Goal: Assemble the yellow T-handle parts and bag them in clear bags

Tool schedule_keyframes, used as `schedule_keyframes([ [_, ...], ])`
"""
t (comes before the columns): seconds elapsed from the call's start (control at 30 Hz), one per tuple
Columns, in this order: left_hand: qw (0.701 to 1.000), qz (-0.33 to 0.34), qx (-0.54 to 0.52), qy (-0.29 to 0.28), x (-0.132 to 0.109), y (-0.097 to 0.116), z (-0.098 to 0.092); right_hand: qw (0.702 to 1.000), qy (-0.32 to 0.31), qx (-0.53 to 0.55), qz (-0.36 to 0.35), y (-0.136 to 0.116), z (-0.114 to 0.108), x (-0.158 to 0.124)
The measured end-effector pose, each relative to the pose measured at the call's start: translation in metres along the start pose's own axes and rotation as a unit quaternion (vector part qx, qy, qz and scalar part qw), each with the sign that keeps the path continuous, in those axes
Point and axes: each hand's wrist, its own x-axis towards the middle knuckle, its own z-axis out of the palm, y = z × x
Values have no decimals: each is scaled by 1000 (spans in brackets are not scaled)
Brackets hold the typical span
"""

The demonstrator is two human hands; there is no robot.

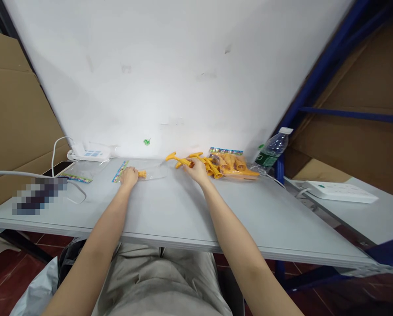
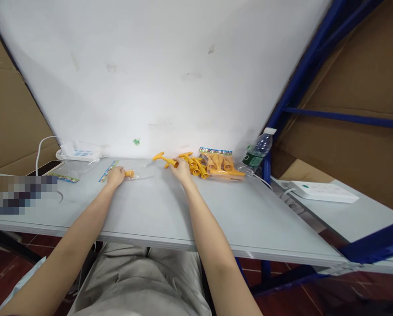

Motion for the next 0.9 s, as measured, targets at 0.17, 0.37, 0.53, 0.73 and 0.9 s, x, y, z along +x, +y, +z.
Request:
schedule_keyframes([
  [0.17,1000,9,-16,0,1,1,1,992,-125,-30,-13,-10,9,-9],
  [0.37,994,80,-56,-48,0,11,8,991,-117,-54,24,-22,31,-18],
  [0.53,986,135,-60,-81,-7,25,11,991,-121,-34,54,-25,37,-20],
  [0.73,974,190,-38,-119,-15,31,7,979,-192,55,43,-16,38,-18],
  [0.9,962,223,-17,-159,-19,37,6,980,-153,110,67,-5,47,-17],
])
